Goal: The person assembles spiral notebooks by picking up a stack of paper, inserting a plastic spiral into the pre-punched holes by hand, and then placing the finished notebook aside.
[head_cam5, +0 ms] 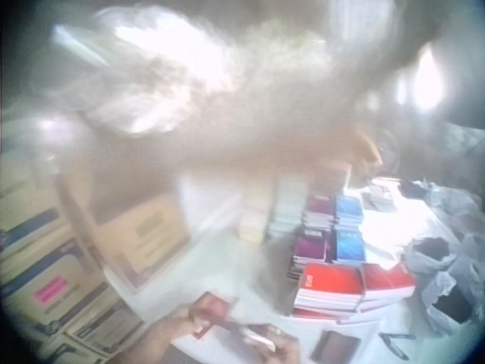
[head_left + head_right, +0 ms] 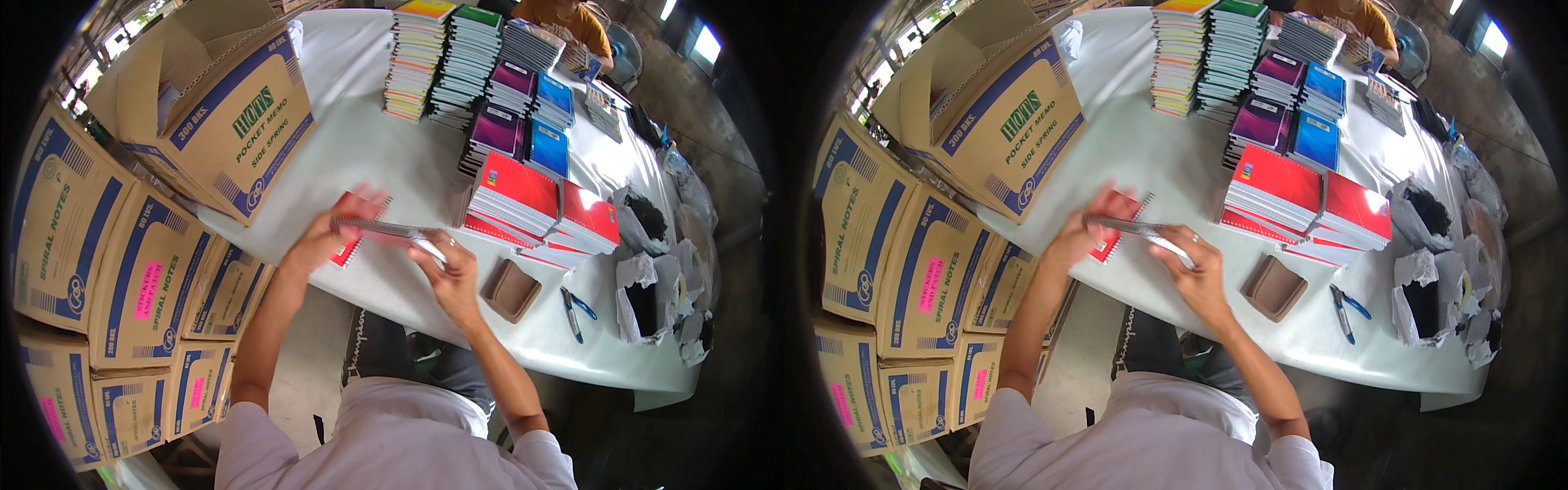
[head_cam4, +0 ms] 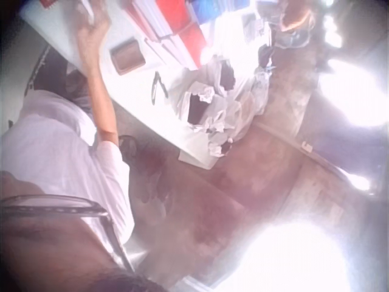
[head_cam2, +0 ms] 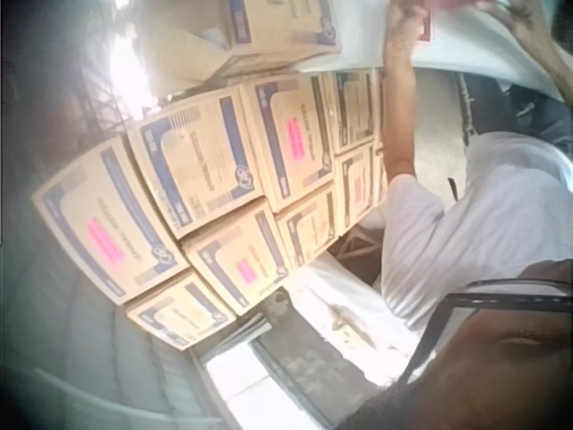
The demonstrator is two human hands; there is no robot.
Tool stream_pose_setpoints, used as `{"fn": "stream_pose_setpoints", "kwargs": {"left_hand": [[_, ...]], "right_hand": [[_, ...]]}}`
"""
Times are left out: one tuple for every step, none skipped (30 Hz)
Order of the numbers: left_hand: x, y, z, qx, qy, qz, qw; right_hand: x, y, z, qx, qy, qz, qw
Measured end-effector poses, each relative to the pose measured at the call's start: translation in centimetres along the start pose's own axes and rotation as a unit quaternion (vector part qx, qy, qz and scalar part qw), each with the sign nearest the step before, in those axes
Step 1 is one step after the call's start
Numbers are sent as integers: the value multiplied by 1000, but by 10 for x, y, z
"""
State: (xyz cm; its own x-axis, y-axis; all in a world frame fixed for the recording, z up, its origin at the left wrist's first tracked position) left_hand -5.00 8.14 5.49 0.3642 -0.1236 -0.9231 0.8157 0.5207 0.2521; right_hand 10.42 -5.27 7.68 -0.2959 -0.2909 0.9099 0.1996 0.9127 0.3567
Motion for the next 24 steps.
{"fn": "stream_pose_setpoints", "kwargs": {"left_hand": [[-7, 0, -21, -80, 14, -9, 997], [-17, 0, -50, -158, 26, -19, 987], [-24, -5, -74, -233, 38, -30, 971], [-16, -11, -85, -215, 99, -104, 966], [-4, -19, -98, -196, 159, -176, 951], [10, -26, -109, -176, 217, -248, 928], [17, -28, -111, -147, 330, -219, 906], [25, -32, -106, -118, 438, -185, 872], [30, -35, -103, -87, 540, -149, 824], [35, -34, -103, -101, 532, -133, 830], [37, -33, -100, -107, 534, -138, 827], [36, -29, -96, -114, 538, -144, 823], [34, -22, -91, -119, 541, -144, 820], [34, -19, -88, -115, 541, -149, 820], [37, -16, -89, -120, 537, -142, 823], [43, -13, -91, -123, 533, -135, 826], [46, -7, -90, -122, 530, -127, 830], [48, -6, -92, -118, 551, -139, 815], [44, -6, -91, -115, 573, -150, 798], [38, -4, -86, -110, 595, -161, 780], [32, 0, -76, -127, 613, -143, 766], [20, -1, -63, -150, 633, -126, 749], [13, -1, -54, -170, 651, -110, 732], [16, 2, -48, -160, 644, -84, 743]], "right_hand": [[8, 13, 13, -4, -76, -69, 995], [13, 25, 26, -12, -153, -136, 979], [17, 30, 39, -20, -229, -202, 952], [9, 32, 59, 35, -288, -203, 935], [1, 29, 79, 91, -346, -204, 911], [-7, 25, 94, 145, -401, -204, 881], [-11, 20, 93, 165, -395, -197, 882], [-13, 13, 86, 186, -389, -190, 882], [-16, 10, 76, 207, -382, -184, 882], [-9, 12, 53, 196, -390, -171, 883], [-4, 18, 26, 190, -347, -159, 904], [12, 29, 0, 167, -299, -110, 933], [20, 37, -29, 147, -290, -114, 939], [27, 48, -53, 128, -279, -121, 944], [43, 62, -75, 76, -250, -90, 961], [52, 73, -93, 60, -308, -118, 942], [55, 83, -108, 61, -333, -99, 936], [51, 91, -118, 96, -340, -107, 929], [46, 98, -126, 130, -345, -114, 923], [43, 101, -126, 164, -377, -125, 903], [41, 104, -124, 198, -408, -133, 881], [38, 107, -119, 235, -434, -145, 858], [33, 110, -118, 255, -425, -113, 861], [29, 113, -118, 276, -415, -81, 863]]}}
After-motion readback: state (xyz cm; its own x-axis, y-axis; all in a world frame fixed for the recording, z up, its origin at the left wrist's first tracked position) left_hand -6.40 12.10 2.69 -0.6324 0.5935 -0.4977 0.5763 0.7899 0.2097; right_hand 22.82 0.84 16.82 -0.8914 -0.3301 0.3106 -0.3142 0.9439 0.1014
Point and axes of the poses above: each hand's wrist, its own y-axis towards the middle knuckle, its own z-axis out of the palm, x = y × z, the point moved 6 cm from there along y, towards the middle knuckle, and after that the axes turned 2 degrees about -y, right-handed, at the moved point
